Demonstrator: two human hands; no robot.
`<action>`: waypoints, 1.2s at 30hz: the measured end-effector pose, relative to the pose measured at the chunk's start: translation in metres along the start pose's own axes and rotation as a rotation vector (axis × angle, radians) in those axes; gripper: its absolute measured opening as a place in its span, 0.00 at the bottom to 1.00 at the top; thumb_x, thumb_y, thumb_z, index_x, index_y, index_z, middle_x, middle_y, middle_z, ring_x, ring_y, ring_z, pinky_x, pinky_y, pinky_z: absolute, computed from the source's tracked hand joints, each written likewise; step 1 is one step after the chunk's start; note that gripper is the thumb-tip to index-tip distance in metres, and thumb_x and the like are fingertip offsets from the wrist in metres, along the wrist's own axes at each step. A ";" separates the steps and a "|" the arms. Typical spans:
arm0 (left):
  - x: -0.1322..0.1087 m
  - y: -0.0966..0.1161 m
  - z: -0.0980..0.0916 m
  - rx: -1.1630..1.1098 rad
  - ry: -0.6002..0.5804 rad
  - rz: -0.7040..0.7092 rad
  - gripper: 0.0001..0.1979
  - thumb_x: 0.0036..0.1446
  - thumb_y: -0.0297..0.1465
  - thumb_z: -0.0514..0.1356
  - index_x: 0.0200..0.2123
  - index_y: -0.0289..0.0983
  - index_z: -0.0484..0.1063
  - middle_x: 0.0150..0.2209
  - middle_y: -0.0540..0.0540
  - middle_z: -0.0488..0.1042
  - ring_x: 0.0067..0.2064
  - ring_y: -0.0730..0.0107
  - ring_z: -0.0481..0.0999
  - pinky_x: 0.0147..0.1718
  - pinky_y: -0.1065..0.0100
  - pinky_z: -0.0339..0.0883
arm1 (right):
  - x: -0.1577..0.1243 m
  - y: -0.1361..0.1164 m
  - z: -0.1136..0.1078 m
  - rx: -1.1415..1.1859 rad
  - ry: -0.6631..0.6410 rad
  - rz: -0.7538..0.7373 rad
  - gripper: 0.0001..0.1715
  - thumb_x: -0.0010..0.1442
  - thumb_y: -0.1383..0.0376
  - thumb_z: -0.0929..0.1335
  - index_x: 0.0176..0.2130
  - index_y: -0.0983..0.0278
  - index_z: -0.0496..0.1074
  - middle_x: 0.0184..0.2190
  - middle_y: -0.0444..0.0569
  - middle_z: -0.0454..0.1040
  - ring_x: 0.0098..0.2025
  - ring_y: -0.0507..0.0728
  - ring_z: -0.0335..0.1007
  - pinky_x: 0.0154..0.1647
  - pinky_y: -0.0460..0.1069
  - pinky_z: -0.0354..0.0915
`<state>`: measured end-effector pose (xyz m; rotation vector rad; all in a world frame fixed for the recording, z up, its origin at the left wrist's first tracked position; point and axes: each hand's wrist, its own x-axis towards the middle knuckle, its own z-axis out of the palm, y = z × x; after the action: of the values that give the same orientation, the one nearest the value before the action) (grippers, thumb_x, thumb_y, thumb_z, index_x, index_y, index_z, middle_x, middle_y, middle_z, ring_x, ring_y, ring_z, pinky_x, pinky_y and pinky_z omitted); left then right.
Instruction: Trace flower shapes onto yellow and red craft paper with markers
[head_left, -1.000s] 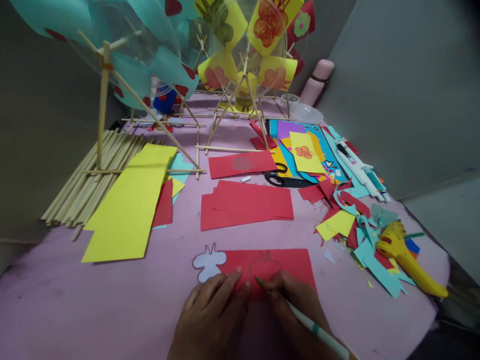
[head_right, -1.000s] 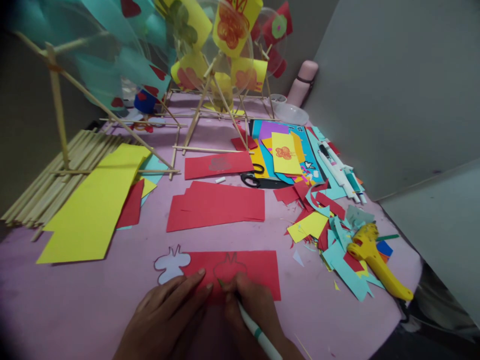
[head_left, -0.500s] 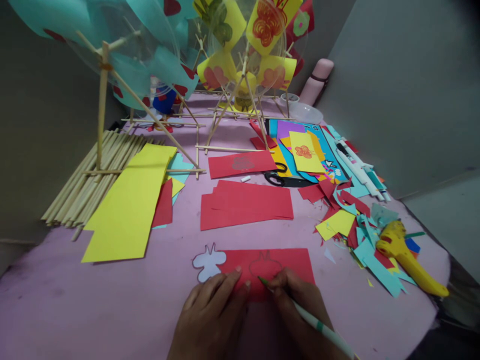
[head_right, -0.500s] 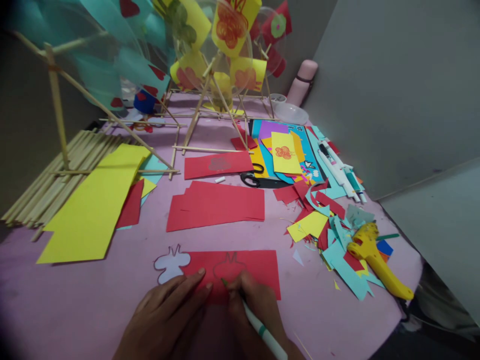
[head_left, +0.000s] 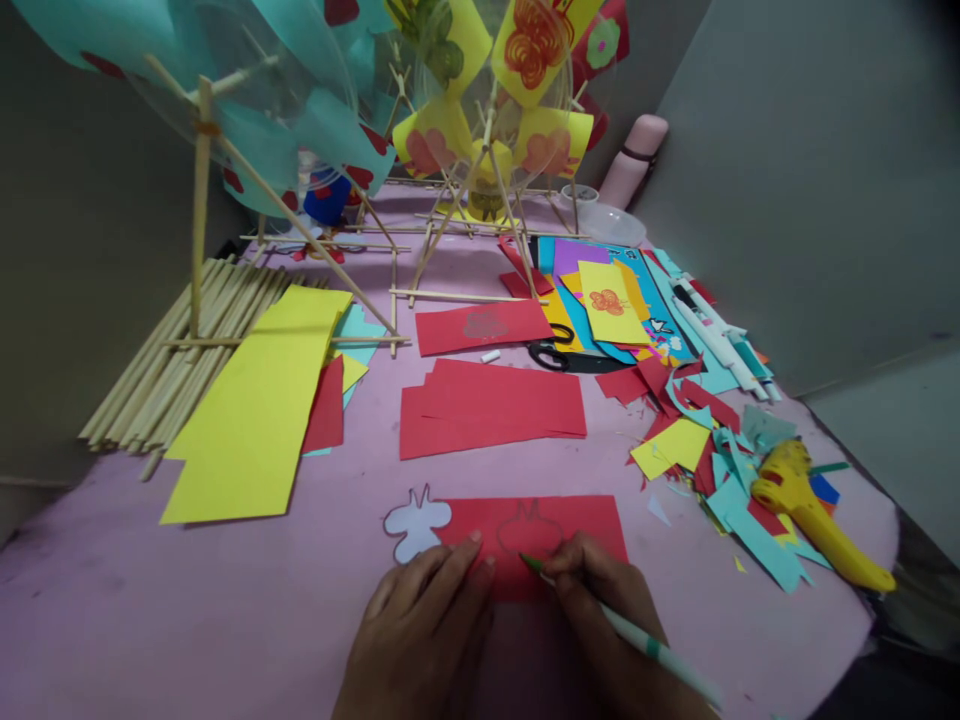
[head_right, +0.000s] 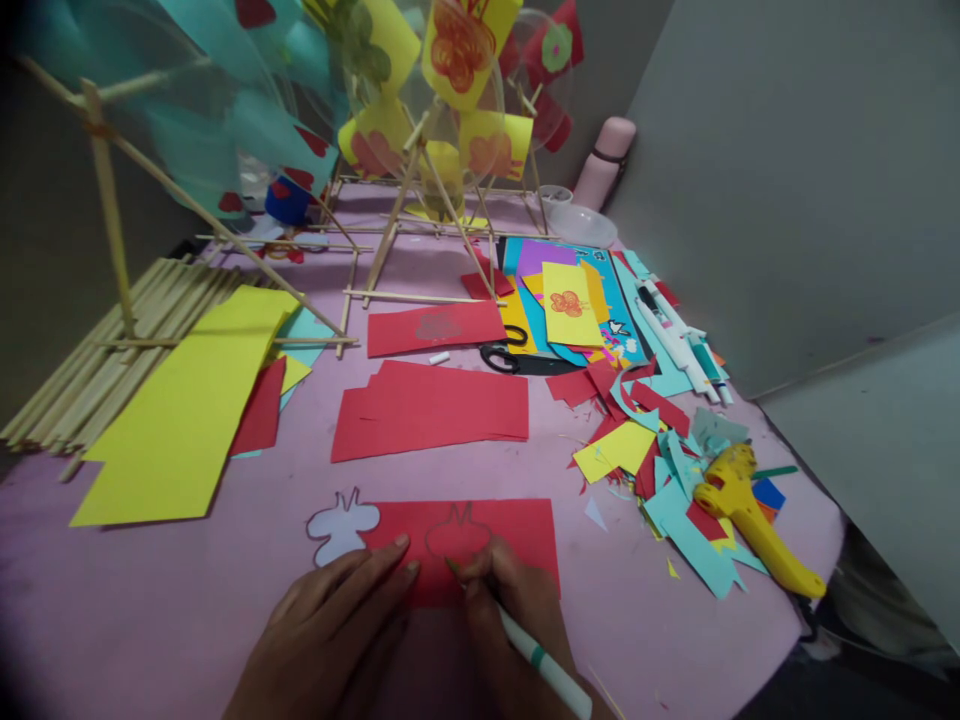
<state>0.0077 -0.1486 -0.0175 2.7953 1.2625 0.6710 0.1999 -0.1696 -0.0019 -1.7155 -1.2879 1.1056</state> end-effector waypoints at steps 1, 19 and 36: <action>0.000 0.000 0.000 0.005 0.000 0.001 0.13 0.63 0.28 0.51 0.48 0.39 0.71 0.49 0.49 0.75 0.44 0.64 0.73 0.40 0.64 0.67 | 0.001 0.000 0.000 -0.023 -0.003 -0.013 0.07 0.56 0.65 0.61 0.26 0.60 0.63 0.17 0.38 0.58 0.19 0.51 0.53 0.20 0.44 0.51; 0.003 0.002 0.000 0.012 0.054 0.003 0.14 0.64 0.27 0.49 0.46 0.38 0.71 0.48 0.49 0.76 0.43 0.63 0.73 0.39 0.63 0.66 | 0.004 0.004 0.003 -0.176 0.019 -0.168 0.09 0.56 0.65 0.59 0.26 0.60 0.63 0.15 0.38 0.65 0.16 0.51 0.60 0.16 0.43 0.51; -0.003 0.000 0.002 -0.004 0.054 0.010 0.13 0.65 0.28 0.49 0.48 0.38 0.70 0.49 0.49 0.75 0.45 0.63 0.72 0.40 0.63 0.66 | 0.005 0.002 0.005 -0.217 -0.034 -0.151 0.12 0.56 0.63 0.58 0.23 0.60 0.63 0.15 0.42 0.69 0.17 0.52 0.65 0.16 0.44 0.54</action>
<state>0.0064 -0.1506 -0.0203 2.8003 1.2554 0.7539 0.1963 -0.1648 -0.0065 -1.7266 -1.5799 0.9387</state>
